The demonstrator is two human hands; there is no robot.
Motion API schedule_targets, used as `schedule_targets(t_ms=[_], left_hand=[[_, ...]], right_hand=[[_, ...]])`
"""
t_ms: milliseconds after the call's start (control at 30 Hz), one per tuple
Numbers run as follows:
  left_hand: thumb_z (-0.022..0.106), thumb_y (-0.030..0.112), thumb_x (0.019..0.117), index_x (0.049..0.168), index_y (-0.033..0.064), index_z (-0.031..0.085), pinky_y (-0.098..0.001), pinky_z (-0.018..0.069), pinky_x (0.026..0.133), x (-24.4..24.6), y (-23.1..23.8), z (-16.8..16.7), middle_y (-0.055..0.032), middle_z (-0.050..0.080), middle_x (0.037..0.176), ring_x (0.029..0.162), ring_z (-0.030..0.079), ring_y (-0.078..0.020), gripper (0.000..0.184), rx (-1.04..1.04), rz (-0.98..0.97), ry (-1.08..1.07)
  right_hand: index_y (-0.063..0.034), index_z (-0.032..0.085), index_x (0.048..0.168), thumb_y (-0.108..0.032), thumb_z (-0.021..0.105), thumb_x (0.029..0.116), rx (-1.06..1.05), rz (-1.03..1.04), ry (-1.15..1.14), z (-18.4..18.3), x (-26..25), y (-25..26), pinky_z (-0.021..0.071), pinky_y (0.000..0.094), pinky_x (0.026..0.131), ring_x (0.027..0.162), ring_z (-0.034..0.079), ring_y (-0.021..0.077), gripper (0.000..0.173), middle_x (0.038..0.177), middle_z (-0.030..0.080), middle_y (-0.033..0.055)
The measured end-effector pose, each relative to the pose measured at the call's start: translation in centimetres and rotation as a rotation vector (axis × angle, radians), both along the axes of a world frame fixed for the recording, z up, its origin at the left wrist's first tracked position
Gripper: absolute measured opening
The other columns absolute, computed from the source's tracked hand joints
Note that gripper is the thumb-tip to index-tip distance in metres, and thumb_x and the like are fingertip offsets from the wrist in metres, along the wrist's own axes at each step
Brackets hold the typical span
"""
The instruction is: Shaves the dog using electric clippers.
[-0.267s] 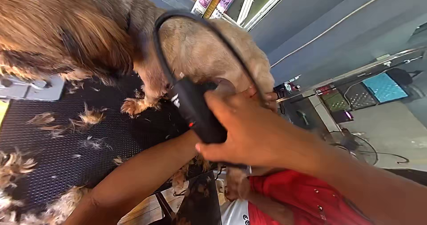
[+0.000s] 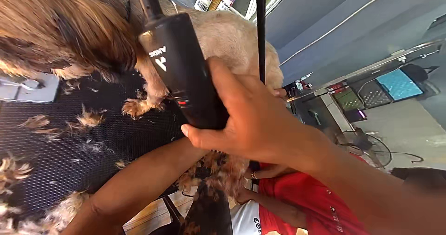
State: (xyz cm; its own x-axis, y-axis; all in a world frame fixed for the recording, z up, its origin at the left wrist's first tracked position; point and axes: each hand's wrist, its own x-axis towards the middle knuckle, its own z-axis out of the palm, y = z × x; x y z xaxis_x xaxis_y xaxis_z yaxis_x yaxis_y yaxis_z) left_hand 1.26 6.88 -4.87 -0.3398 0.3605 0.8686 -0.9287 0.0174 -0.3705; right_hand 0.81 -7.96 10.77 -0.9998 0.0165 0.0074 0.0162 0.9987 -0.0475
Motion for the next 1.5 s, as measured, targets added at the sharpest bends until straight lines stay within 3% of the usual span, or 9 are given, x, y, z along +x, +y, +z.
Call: schedule_targets(t_ms=[133,267,400,567,867,1000,1100,1233,1500], left_hand=[[0.045,0.034,0.1021,0.087,0.0058,0.065,-0.0194,0.0479,0.054,-2.4,-6.4,3.2,-0.0010,0.061,0.068,0.051,0.055,-0.0077,0.038,-0.356,-0.253,0.277],[0.038,0.040,0.1091,0.120,0.0043,0.060,-0.0252,0.0545,0.075,-2.4,-3.8,0.4,-0.0101,0.067,0.100,0.083,0.067,-0.0168,0.044,-0.133,-0.372,0.299],[0.032,0.047,0.1102,0.110,0.0122,0.062,-0.0219,0.0550,0.057,-4.0,-10.0,3.8,-0.0036,0.065,0.083,0.065,0.064,-0.0091,0.045,-0.717,-0.210,0.368],[0.032,0.055,0.1076,0.103,0.0089,0.057,-0.0160,0.0415,0.038,-4.1,-10.7,4.8,-0.0025,0.056,0.073,0.043,0.047,-0.0055,0.052,-0.531,-0.359,0.348],[0.033,0.056,0.1068,0.100,0.0092,0.054,-0.0138,0.0373,0.035,-4.1,-11.0,5.5,-0.0014,0.053,0.073,0.039,0.042,-0.0036,0.052,-0.599,-0.382,0.353],[0.033,0.054,0.1071,0.110,0.0068,0.053,-0.0149,0.0374,0.035,-4.0,-10.9,5.3,-0.0033,0.053,0.077,0.040,0.042,-0.0046,0.052,-0.594,-0.381,0.310],[0.034,0.056,0.1062,0.113,0.0042,0.053,-0.0164,0.0394,0.035,-4.0,-10.8,5.1,-0.0041,0.052,0.074,0.040,0.043,-0.0067,0.055,-0.560,-0.398,0.269],[0.033,0.058,0.1056,0.110,0.0055,0.053,-0.0160,0.0384,0.036,-3.8,-10.9,5.1,-0.0022,0.050,0.071,0.040,0.042,-0.0060,0.056,-0.557,-0.369,0.266],[0.032,0.056,0.1063,0.110,0.0054,0.051,-0.0145,0.0372,0.035,-3.5,-10.7,5.1,-0.0032,0.051,0.078,0.040,0.040,-0.0046,0.054,-0.544,-0.385,0.243]], right_hand=[[-0.0164,0.062,0.118,-0.051,0.073,0.0805,0.152,0.076,-0.139,-1.8,0.7,-0.8,0.0452,0.0361,0.046,0.060,0.059,0.0154,0.052,0.079,0.060,-0.0023],[-0.0149,0.060,0.116,-0.048,0.069,0.0885,-0.165,0.103,-0.163,-2.0,3.7,-1.4,0.0462,0.0227,0.051,0.067,0.058,0.0027,0.044,0.083,0.059,-0.0072],[-0.0102,0.059,0.123,-0.039,0.075,0.0923,-0.561,-0.018,0.255,-0.5,8.3,-1.0,0.0610,0.0209,0.078,0.092,0.067,0.0008,0.045,0.099,0.068,-0.0068],[-0.0223,0.059,0.125,-0.042,0.078,0.0896,-0.332,-0.113,0.797,-1.6,13.2,-0.7,0.0626,0.0317,0.089,0.105,0.071,0.0133,0.045,0.117,0.071,-0.0069],[-0.0135,0.056,0.139,-0.023,0.084,0.0854,-0.707,0.048,0.620,-8.0,18.9,-2.6,0.0554,0.0476,0.105,0.128,0.062,0.0317,0.061,0.135,0.064,0.0106],[-0.0176,0.065,0.129,-0.034,0.084,0.0839,-0.746,-0.078,0.879,-5.1,18.8,-3.0,0.0602,0.0489,0.097,0.113,0.070,0.0329,0.052,0.124,0.071,0.0091],[-0.0191,0.056,0.131,-0.041,0.072,0.0949,-0.662,-0.238,1.123,-6.5,18.9,-0.8,0.0613,0.0491,0.092,0.110,0.070,0.0296,0.045,0.121,0.071,0.0056],[-0.0170,0.055,0.132,-0.034,0.078,0.0912,-1.042,-0.465,1.295,-10.7,18.0,-0.9,0.0593,0.0549,0.094,0.114,0.068,0.0331,0.049,0.127,0.066,0.0124],[-0.0177,0.057,0.130,-0.025,0.082,0.0875,-1.034,-0.314,1.280,-13.0,18.3,-4.2,0.0583,0.0523,0.097,0.115,0.068,0.0333,0.050,0.124,0.069,0.0114]])
